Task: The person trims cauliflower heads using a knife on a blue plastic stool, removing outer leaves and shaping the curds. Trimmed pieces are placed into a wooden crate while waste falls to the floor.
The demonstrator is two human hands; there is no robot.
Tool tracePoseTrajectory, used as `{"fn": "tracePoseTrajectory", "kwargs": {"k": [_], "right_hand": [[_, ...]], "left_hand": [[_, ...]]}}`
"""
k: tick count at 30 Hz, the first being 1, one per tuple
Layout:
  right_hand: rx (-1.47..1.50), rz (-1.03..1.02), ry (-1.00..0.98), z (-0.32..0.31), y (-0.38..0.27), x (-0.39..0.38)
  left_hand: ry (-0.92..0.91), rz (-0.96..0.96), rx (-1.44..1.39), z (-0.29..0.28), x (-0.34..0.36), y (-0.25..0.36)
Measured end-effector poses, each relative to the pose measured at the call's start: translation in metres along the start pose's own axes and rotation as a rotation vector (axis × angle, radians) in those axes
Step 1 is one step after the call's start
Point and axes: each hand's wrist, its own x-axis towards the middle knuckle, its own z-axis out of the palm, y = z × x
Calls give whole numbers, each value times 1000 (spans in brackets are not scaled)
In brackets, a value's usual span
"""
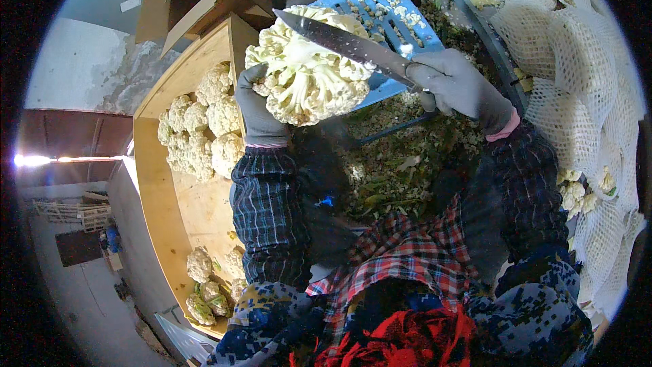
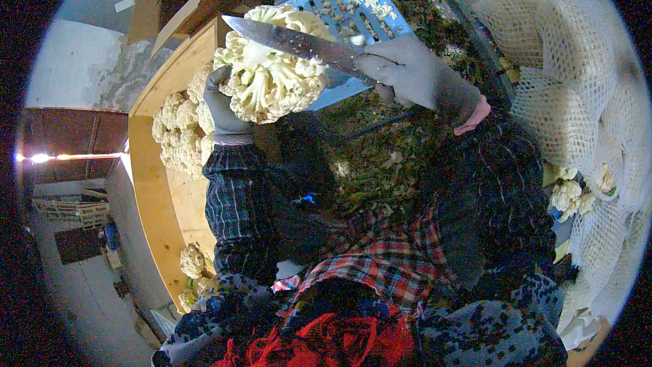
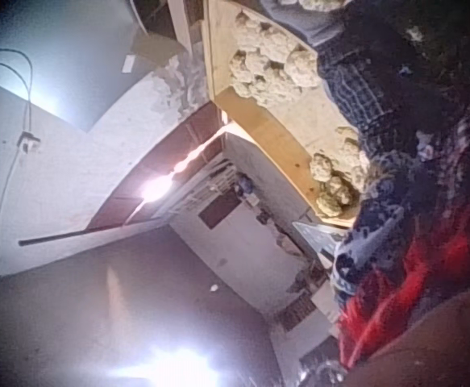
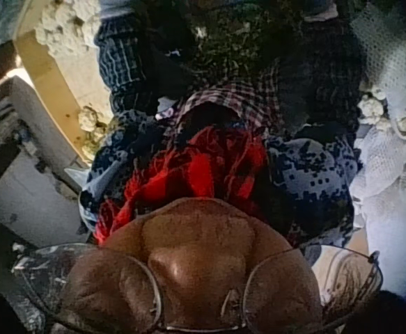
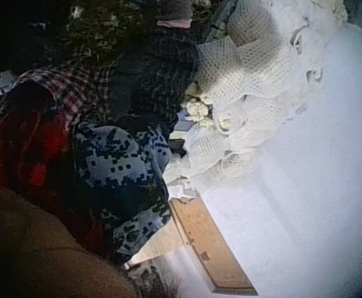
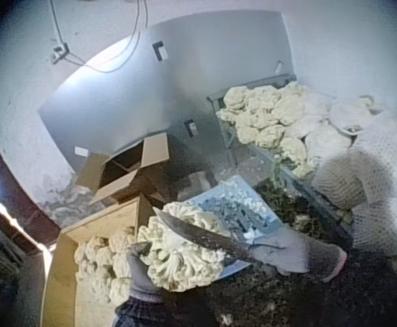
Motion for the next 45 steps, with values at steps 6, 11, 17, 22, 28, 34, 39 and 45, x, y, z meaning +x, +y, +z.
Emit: {"fn": "tracePoseTrajectory", "kwargs": {"k": [6, 11, 17, 22, 28, 34, 39, 45], "right_hand": [[-148, -168, 36, 13, 11, 13], [-308, -263, 58, 17, 13, 18], [-226, -112, -207, 20, 6, 14], [-100, 47, -386, 18, 9, 7], [29, 94, -36, 11, 8, 7], [-37, -57, 31, 16, 9, 18], [-277, -202, -104, 37, 11, 14], [72, 9, 149, 32, 1, 13]], "left_hand": [[13, -120, -129, -5, 6, -2], [-109, -139, -148, -10, 9, -2], [-97, -240, -128, -9, 10, -1], [71, -189, -231, -5, 11, 3], [150, -68, -112, -4, 3, 9], [12, -188, -187, -5, 6, 3], [132, -39, -66, -6, 6, 2], [137, 25, -105, -2, 6, 6]]}}
